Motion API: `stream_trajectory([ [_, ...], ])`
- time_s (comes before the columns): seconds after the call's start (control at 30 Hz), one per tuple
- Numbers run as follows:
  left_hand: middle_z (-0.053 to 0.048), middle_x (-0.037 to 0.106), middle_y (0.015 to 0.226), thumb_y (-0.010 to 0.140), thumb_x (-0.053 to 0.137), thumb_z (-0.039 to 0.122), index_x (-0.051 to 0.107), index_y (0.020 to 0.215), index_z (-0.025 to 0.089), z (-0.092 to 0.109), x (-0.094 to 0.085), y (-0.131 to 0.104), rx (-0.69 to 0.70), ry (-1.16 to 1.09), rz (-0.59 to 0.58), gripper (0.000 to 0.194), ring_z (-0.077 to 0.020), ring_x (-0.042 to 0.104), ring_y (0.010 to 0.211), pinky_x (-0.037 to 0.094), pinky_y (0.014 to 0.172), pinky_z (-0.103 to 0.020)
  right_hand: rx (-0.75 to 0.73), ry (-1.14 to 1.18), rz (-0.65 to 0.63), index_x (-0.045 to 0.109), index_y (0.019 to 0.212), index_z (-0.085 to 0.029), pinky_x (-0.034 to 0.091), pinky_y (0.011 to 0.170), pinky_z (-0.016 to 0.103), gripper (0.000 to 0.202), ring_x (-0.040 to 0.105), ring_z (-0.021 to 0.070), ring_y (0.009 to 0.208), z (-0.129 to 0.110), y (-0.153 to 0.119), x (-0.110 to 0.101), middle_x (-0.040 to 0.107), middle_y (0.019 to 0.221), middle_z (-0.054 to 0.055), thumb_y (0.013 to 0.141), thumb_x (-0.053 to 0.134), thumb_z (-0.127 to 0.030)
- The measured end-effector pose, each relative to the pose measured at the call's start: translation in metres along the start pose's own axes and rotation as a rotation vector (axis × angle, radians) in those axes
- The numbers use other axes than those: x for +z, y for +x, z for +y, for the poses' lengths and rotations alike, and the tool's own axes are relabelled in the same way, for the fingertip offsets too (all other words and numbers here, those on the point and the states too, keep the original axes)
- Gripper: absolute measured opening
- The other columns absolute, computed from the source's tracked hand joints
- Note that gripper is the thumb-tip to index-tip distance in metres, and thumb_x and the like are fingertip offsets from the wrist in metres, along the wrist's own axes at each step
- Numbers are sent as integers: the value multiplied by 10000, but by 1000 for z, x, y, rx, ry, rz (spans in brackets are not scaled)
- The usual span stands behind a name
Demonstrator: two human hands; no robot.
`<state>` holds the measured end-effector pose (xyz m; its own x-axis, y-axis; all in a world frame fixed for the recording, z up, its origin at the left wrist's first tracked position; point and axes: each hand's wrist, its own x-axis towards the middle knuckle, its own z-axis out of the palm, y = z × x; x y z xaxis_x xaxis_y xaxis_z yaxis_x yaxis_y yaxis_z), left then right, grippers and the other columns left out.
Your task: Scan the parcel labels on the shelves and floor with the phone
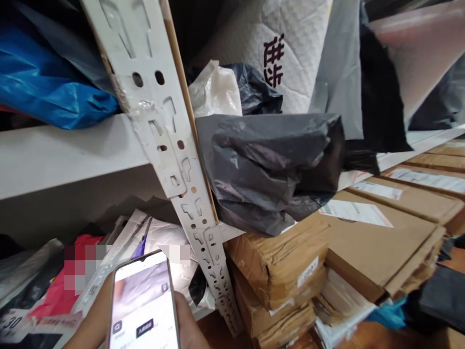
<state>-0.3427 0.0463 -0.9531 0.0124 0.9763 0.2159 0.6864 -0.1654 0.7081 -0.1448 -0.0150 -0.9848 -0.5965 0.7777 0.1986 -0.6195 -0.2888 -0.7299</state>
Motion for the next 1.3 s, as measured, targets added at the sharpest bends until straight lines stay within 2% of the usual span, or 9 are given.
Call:
stream_trajectory([
  [0.1,-23,576,530,611,576,414,498,459,219,-2,-5,-3,-22,-44,6,258,-212,552,562,503,571,-305,5,123,21,539,1218,-273,410,1064,505,737,645,334,1161,2,7,-3,730,965,34,597,889,-462],
  [0.23,-5,598,565,610,638,385,552,492,205,-10,-5,-7,-27,-90,-18,232,-221,592,626,493,584,-274,5,116,21,549,1194,-257,379,1076,493,748,647,325,1159,-1,6,-4,731,998,33,548,904,-385],
  [0.4,-2,616,626,724,609,482,624,601,194,-17,-2,-10,-28,-57,-20,313,-215,588,668,473,616,-267,-80,170,-5,460,1315,-272,424,1024,522,832,664,330,1119,-12,2,6,726,1052,40,582,843,-367],
  [0.6,-1,605,629,721,629,512,599,603,192,-12,-2,-13,-9,-40,20,342,-205,585,654,460,604,-257,-126,172,107,406,1342,-260,448,993,525,877,675,342,1081,-8,0,10,723,1056,68,596,831,-434],
  [0.67,13,557,580,730,627,486,568,566,196,-7,2,-17,23,-34,81,339,-179,536,605,430,573,-246,-148,178,121,383,1348,-267,471,963,512,886,669,346,1103,-6,0,9,727,1054,73,602,828,-446],
  [0.8,24,495,564,737,603,463,522,543,206,3,14,-27,31,-100,291,332,-156,457,584,383,579,-253,-153,135,116,372,1363,-272,486,942,492,890,657,348,1124,-3,-1,6,718,1093,89,617,810,-485],
  [0.93,25,416,555,758,593,461,440,524,214,2,23,-32,53,-92,376,373,-148,410,573,357,588,-264,-129,102,101,318,1400,-300,507,913,508,932,639,352,1138,0,-2,0,693,1134,97,627,794,-508],
  [1.17,11,464,565,811,593,367,430,536,227,-14,26,-34,204,-7,464,349,-158,466,546,401,558,-265,-125,115,117,345,1425,-298,490,947,539,964,619,365,1164,1,-2,-4,686,1141,96,604,804,-512],
  [1.3,29,518,536,827,626,312,470,559,214,-24,23,-28,479,141,539,325,-131,529,469,428,471,-209,-154,122,139,432,1365,-277,462,1003,528,839,629,353,1162,1,-3,-3,711,1117,90,646,781,-531],
])
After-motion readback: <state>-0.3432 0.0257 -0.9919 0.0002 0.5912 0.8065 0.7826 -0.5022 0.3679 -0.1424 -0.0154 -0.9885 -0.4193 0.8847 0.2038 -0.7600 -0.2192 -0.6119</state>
